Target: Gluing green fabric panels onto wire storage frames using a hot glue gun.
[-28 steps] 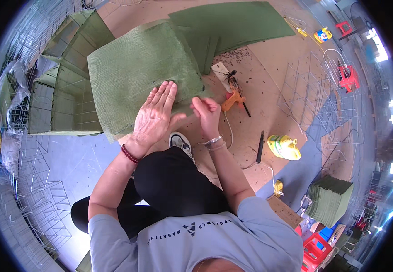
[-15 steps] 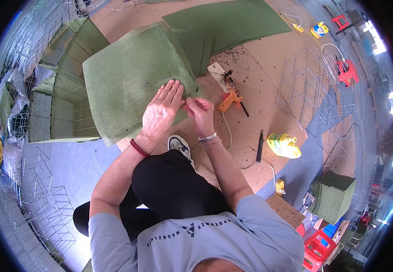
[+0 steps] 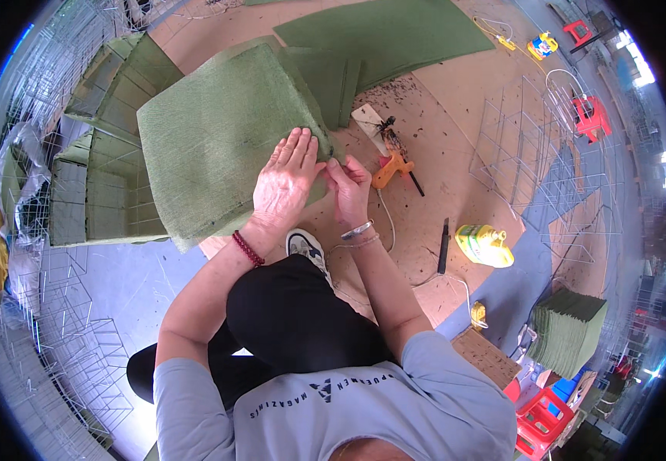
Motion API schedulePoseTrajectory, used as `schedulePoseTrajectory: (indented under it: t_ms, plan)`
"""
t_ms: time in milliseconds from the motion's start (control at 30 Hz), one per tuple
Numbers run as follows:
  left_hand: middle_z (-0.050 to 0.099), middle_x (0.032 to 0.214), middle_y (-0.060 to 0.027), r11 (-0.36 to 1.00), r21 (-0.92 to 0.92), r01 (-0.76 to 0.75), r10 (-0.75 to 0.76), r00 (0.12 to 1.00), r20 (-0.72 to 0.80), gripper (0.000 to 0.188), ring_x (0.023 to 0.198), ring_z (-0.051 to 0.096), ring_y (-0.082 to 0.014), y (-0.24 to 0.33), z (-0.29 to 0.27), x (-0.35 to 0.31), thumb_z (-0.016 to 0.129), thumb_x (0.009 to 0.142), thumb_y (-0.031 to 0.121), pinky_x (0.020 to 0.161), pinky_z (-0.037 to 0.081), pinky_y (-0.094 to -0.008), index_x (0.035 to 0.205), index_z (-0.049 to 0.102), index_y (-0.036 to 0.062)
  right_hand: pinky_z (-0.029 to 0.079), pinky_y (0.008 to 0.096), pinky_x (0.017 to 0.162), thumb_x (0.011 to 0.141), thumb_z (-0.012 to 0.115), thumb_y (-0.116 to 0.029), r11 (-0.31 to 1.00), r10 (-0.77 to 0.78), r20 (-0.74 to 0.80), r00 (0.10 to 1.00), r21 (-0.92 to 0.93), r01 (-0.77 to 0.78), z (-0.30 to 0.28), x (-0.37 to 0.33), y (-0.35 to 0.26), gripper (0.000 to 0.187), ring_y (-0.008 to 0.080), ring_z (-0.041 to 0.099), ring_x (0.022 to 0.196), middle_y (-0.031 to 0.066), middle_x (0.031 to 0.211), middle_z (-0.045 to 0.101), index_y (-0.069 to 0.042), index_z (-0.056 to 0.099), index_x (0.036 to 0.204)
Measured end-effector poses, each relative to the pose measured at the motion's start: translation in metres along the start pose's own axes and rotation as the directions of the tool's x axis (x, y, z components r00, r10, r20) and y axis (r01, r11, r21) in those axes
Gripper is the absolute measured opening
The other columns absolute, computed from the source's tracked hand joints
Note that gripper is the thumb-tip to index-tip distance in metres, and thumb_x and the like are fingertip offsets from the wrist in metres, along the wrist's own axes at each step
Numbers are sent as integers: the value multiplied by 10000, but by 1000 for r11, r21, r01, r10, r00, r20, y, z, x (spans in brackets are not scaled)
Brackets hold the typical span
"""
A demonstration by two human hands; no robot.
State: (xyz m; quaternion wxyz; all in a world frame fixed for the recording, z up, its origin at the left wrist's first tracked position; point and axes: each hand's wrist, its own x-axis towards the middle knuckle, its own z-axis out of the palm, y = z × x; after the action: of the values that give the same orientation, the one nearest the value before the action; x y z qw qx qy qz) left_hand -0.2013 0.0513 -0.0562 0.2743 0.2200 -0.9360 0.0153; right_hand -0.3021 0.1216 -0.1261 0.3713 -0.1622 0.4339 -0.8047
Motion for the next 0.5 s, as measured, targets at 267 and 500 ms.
schedulePoseTrajectory:
  t_ms: [267, 500]
  plan:
    - [566, 1215, -159, 1000, 18, 13, -13, 1000, 18, 415, 1159, 530, -279, -1, -1, -5, 656, 776, 159, 986, 426, -390, 1134, 564, -30, 479, 249, 747, 877, 595, -109, 895, -205, -83, 975, -420, 153, -19, -4, -29, 240, 148, 617, 840, 89, 963, 648, 3, 597, 1089]
    - [555, 1240, -138, 981, -96, 169, -165, 985, 48, 498, 1184, 511, -271, 5, -14, -6, 687, 743, 212, 990, 421, -391, 1167, 549, -11, 420, 353, 922, 727, 667, -16, 43, -373, 729, 574, -604, 795, -8, 23, -46, 482, 230, 517, 1176, 96, 1249, 558, -33, 570, 1199]
